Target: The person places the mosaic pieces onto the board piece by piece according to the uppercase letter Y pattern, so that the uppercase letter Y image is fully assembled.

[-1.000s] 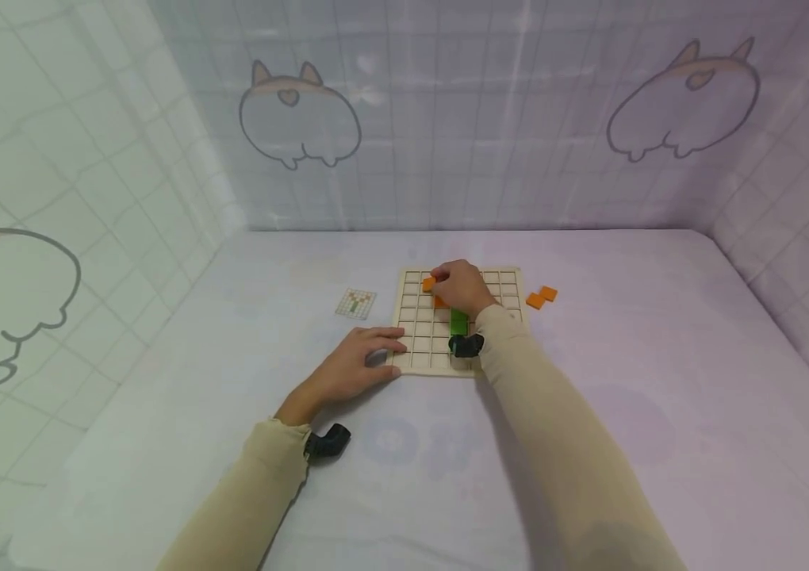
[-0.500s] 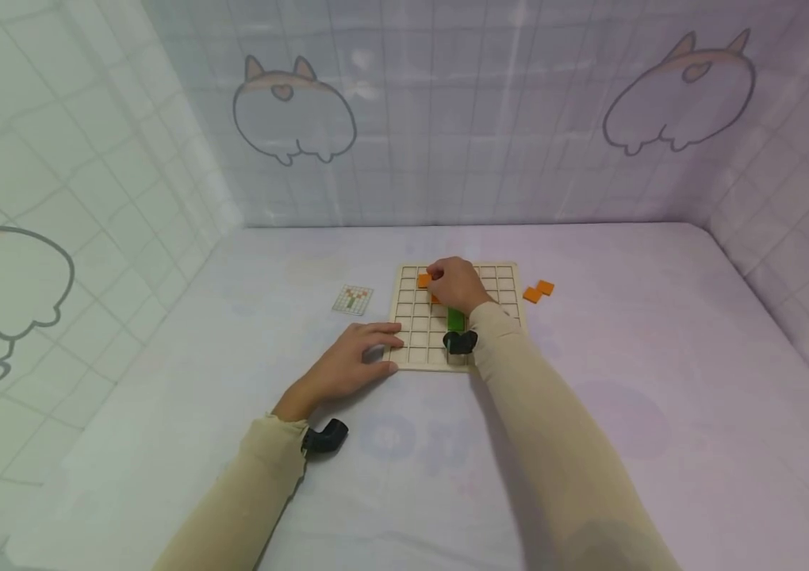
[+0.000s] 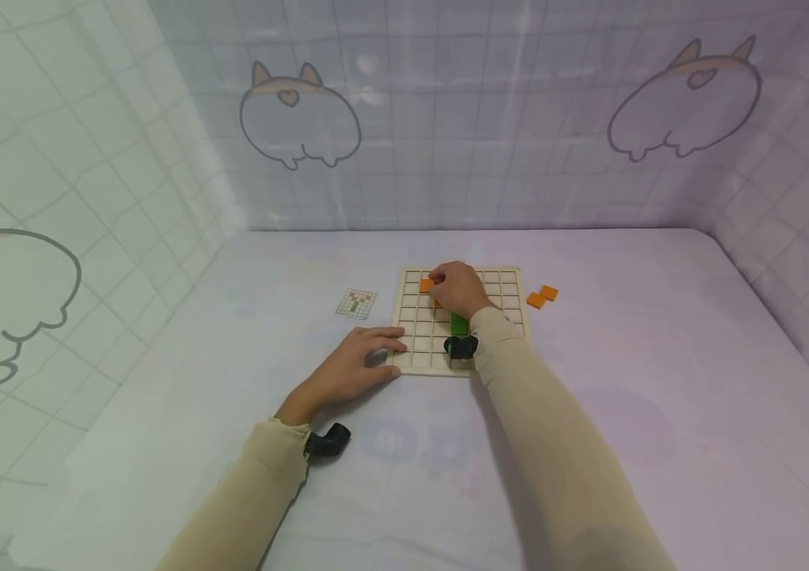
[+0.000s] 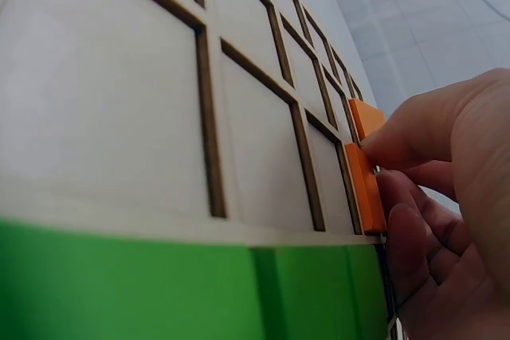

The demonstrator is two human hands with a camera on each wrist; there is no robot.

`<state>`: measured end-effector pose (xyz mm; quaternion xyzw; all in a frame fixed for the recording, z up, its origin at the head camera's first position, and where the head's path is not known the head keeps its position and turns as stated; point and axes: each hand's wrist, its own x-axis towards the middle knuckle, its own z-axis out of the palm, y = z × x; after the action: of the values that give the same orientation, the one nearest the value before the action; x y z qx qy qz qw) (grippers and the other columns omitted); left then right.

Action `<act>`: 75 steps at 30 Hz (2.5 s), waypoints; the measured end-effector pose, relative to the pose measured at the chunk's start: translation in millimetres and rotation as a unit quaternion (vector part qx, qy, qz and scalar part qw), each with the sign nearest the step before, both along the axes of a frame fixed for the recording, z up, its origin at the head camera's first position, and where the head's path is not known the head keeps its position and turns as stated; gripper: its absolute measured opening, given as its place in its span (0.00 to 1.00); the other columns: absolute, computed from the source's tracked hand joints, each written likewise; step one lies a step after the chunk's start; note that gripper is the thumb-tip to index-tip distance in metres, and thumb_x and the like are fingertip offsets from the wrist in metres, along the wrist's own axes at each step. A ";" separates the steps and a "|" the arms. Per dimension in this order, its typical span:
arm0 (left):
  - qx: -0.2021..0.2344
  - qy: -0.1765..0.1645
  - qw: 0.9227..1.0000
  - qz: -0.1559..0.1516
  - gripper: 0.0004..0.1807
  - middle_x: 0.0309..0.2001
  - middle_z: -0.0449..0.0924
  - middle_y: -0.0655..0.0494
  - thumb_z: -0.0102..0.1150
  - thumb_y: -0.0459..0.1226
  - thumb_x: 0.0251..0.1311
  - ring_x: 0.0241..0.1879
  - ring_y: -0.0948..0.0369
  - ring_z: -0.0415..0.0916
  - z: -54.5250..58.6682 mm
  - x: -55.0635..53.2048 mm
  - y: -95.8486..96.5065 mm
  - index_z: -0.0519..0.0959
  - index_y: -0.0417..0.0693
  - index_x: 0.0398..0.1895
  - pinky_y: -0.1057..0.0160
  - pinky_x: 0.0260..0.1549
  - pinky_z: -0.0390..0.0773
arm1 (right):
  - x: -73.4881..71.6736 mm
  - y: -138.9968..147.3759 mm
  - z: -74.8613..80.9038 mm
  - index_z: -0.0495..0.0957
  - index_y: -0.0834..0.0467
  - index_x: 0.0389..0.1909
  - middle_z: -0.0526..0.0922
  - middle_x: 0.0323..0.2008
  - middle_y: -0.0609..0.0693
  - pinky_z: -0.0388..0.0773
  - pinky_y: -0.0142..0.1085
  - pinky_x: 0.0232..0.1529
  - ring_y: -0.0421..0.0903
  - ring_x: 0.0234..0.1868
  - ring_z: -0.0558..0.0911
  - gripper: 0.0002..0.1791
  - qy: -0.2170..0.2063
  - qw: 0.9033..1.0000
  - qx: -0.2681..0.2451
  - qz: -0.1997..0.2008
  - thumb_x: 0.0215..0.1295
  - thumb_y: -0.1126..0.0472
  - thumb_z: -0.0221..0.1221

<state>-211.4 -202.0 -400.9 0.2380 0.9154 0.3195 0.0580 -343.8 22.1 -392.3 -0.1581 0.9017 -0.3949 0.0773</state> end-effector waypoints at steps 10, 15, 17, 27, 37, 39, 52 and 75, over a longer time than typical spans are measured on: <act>0.005 0.008 1.000 -0.002 0.19 0.70 0.69 0.59 0.66 0.42 0.64 0.68 0.50 0.61 0.9 0.9 -0.3 0.82 0.51 0.58 0.47 0.65 0.60 | 1.5 -1.0 -0.5 0.79 0.63 0.60 0.80 0.54 0.59 0.75 0.47 0.55 0.54 0.54 0.78 0.21 0.006 1.000 -0.002 -0.004 0.67 0.63 0.56; 0.007 0.013 1.000 -0.007 0.19 0.70 0.70 0.57 0.66 0.42 0.64 0.68 0.49 0.62 0.5 0.4 0.4 0.82 0.50 0.58 0.46 0.65 0.61 | 3.3 1.2 -1.4 0.79 0.62 0.60 0.81 0.55 0.58 0.75 0.46 0.55 0.53 0.54 0.78 0.21 0.000 1.000 -0.015 -0.007 0.68 0.62 0.57; 0.008 0.015 1.000 -0.010 0.19 0.70 0.70 0.57 0.66 0.41 0.64 0.67 0.49 0.62 -0.6 0.0 0.9 0.82 0.50 0.57 0.46 0.65 0.61 | 4.1 4.1 -2.3 0.79 0.62 0.60 0.81 0.55 0.58 0.76 0.46 0.53 0.53 0.53 0.78 0.20 -0.010 0.999 -0.033 -0.012 0.69 0.62 0.57; -0.003 0.007 1.000 -0.001 0.19 0.70 0.70 0.59 0.67 0.42 0.64 0.67 0.51 0.62 -0.8 0.3 1.0 0.82 0.51 0.57 0.49 0.65 0.61 | 7.1 28.8 1.1 0.77 0.64 0.61 0.80 0.55 0.61 0.81 0.40 0.45 0.57 0.50 0.82 0.20 -0.092 0.964 -0.235 -0.085 0.72 0.60 0.56; 0.001 -0.001 1.000 0.011 0.20 0.71 0.68 0.60 0.67 0.41 0.63 0.68 0.53 0.60 0.6 1.0 0.7 0.82 0.51 0.58 0.49 0.65 0.60 | 29.0 84.5 24.6 0.77 0.61 0.60 0.78 0.55 0.59 0.78 0.46 0.53 0.56 0.52 0.79 0.20 -0.059 0.955 -0.262 -0.124 0.73 0.55 0.59; 0.001 -0.004 1.000 0.011 0.20 0.71 0.68 0.60 0.67 0.42 0.64 0.69 0.53 0.60 0.8 1.1 0.7 0.82 0.51 0.58 0.49 0.65 0.60 | 33.1 97.5 26.7 0.77 0.60 0.60 0.78 0.54 0.58 0.79 0.45 0.52 0.55 0.52 0.79 0.21 -0.050 0.958 -0.247 -0.134 0.73 0.54 0.59; 0.005 0.004 1.000 0.006 0.19 0.71 0.68 0.60 0.66 0.42 0.65 0.69 0.52 0.60 0.9 -0.3 -7.6 0.81 0.51 0.59 0.48 0.66 0.60 | 38.2 144.0 10.0 0.74 0.63 0.64 0.75 0.58 0.55 0.80 0.34 0.50 0.48 0.53 0.78 0.24 -0.050 0.950 -0.213 -0.224 0.74 0.53 0.57; 0.005 -0.003 1.000 0.008 0.19 0.71 0.69 0.61 0.66 0.42 0.63 0.68 0.52 0.61 -1.3 -0.5 -0.4 0.82 0.52 0.58 0.48 0.65 0.61 | 37.0 174.2 -19.5 0.74 0.62 0.66 0.79 0.56 0.61 0.77 0.31 0.39 0.54 0.44 0.78 0.23 -0.008 0.970 -0.054 -0.236 0.75 0.56 0.54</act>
<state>-211.9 -202.4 -402.2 0.2302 0.9156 0.3248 0.0569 -306.9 196.3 -411.8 0.0585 0.8902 -0.4515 -0.0199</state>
